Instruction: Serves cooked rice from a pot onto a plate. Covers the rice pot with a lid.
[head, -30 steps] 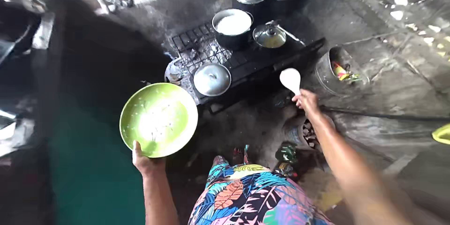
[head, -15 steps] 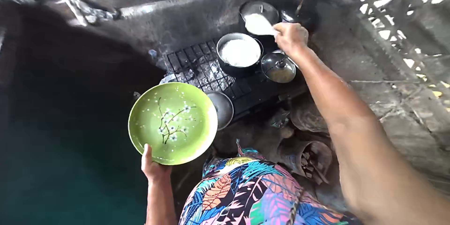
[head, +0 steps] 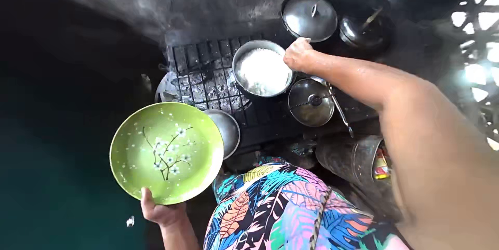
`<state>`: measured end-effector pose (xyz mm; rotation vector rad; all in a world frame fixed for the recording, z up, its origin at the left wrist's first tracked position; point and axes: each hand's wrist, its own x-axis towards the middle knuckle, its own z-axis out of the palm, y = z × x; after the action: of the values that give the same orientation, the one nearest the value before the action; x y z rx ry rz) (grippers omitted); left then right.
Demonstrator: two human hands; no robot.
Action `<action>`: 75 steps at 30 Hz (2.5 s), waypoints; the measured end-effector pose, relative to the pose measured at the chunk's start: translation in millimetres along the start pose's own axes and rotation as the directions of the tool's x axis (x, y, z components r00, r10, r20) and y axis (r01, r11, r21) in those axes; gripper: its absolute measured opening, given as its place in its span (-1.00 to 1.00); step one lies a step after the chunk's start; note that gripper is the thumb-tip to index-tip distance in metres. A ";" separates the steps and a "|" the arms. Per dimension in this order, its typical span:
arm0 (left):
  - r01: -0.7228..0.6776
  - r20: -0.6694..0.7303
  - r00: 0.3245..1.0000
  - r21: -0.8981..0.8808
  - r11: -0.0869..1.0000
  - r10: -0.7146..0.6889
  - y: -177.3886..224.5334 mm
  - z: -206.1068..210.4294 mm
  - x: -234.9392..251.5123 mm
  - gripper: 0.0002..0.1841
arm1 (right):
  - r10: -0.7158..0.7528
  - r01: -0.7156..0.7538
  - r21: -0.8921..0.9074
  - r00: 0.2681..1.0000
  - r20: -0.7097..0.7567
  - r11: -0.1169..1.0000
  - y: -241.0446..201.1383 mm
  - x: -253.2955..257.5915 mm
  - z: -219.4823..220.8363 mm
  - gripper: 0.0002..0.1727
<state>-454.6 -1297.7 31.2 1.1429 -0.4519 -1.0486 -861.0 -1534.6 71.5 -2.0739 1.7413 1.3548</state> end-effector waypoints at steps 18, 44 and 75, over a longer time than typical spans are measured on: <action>-0.026 -0.088 0.996 -0.006 1.000 0.025 -14.7 31.9 -35.8 -0.58 | -0.272 0.260 0.124 0.957 0.100 0.958 30.0 84.7 23.3 -0.76; 0.039 -0.205 0.978 0.007 0.999 -0.037 -41.8 76.3 -24.5 -0.56 | -0.448 0.454 0.099 0.891 -0.076 0.885 35.5 92.2 65.8 -0.69; 0.288 -0.175 0.949 0.133 0.948 -0.263 -77.7 94.6 -32.7 -0.65 | -0.580 0.647 0.293 0.762 -0.288 0.704 33.0 115.6 78.0 -0.70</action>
<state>-576.3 -1321.6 5.4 1.4484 -0.2566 -1.1700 -937.9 -1584.5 -38.6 -2.2723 1.0443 0.5952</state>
